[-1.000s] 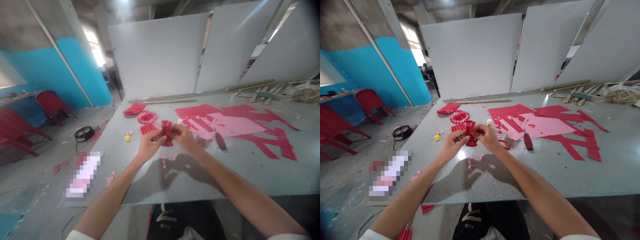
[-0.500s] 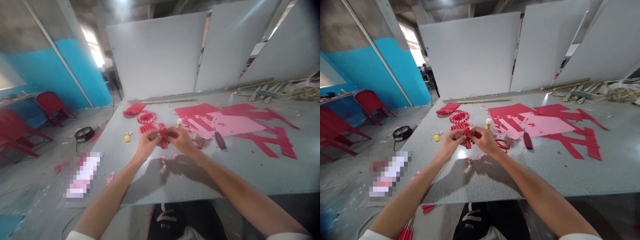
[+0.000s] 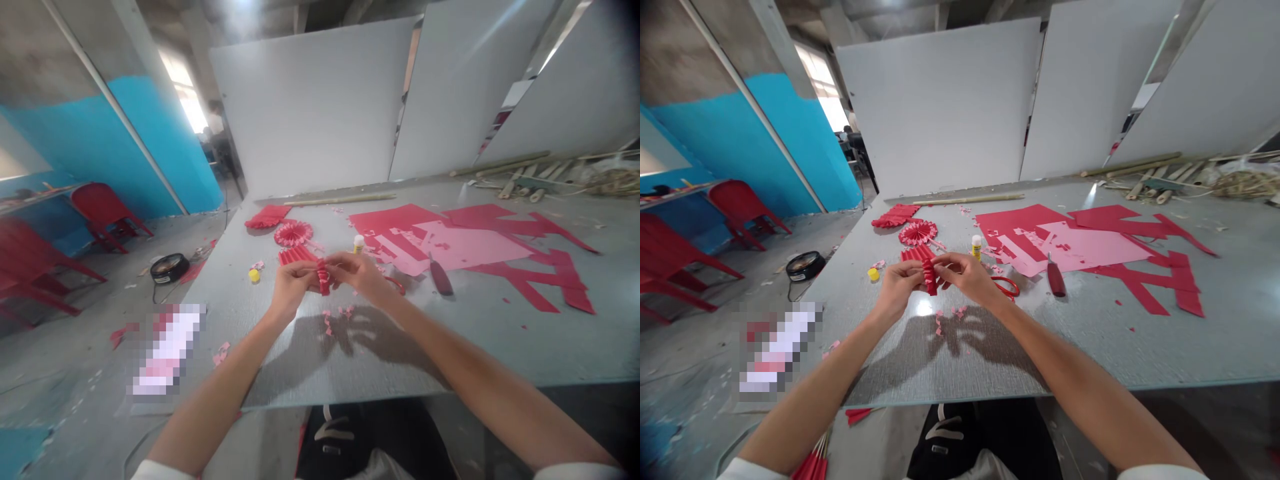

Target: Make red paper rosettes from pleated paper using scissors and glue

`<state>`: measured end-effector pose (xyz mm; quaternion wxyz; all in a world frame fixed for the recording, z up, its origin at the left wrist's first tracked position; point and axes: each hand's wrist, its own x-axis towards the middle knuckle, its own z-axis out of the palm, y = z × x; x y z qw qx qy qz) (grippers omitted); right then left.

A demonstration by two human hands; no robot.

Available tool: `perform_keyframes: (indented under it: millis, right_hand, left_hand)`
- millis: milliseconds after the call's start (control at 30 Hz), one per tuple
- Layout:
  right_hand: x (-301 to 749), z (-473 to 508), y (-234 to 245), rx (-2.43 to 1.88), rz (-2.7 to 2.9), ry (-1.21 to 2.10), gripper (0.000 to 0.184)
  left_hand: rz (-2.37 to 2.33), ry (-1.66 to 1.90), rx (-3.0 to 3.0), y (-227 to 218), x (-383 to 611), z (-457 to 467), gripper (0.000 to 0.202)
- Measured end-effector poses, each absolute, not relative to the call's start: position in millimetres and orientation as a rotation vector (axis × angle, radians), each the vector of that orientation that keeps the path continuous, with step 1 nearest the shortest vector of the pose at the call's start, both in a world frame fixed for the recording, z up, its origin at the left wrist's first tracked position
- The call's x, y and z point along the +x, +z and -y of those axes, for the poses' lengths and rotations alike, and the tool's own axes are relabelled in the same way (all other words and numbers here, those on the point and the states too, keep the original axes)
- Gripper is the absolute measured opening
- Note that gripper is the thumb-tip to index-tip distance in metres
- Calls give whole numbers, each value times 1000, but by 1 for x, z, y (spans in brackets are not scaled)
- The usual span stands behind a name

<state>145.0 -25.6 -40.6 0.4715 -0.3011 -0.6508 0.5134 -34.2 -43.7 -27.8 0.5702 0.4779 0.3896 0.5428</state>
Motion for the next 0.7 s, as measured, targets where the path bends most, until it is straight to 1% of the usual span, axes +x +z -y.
perform_keyframes:
  millis: [133, 200, 300, 433, 500, 600, 700]
  right_hand:
    - [148, 29, -40, -654, 1719, 1131, 43]
    - [148, 31, -41, -619, 1754, 1043, 46]
    - [146, 33, -42, -600, 1777, 921, 42]
    - [143, 38, -39, -594, 1817, 713, 27]
    - [143, 39, -37, -584, 1838, 631, 24]
    - [143, 41, -34, -544, 1842, 572, 22]
    - [143, 42, -33, -498, 1820, 531, 16]
  left_hand:
    - [-808, 1234, 957, -30, -38, 41, 14]
    - [-749, 1203, 907, -31, -39, 39, 14]
    - [-720, 1165, 851, -33, -42, 37, 12]
    - [-738, 1074, 877, -35, -44, 36, 17]
    - [-712, 1041, 899, -36, -44, 36, 19]
    - [-680, 1039, 912, -36, -44, 37, 19]
    - [-688, 1053, 919, -36, -43, 37, 19]
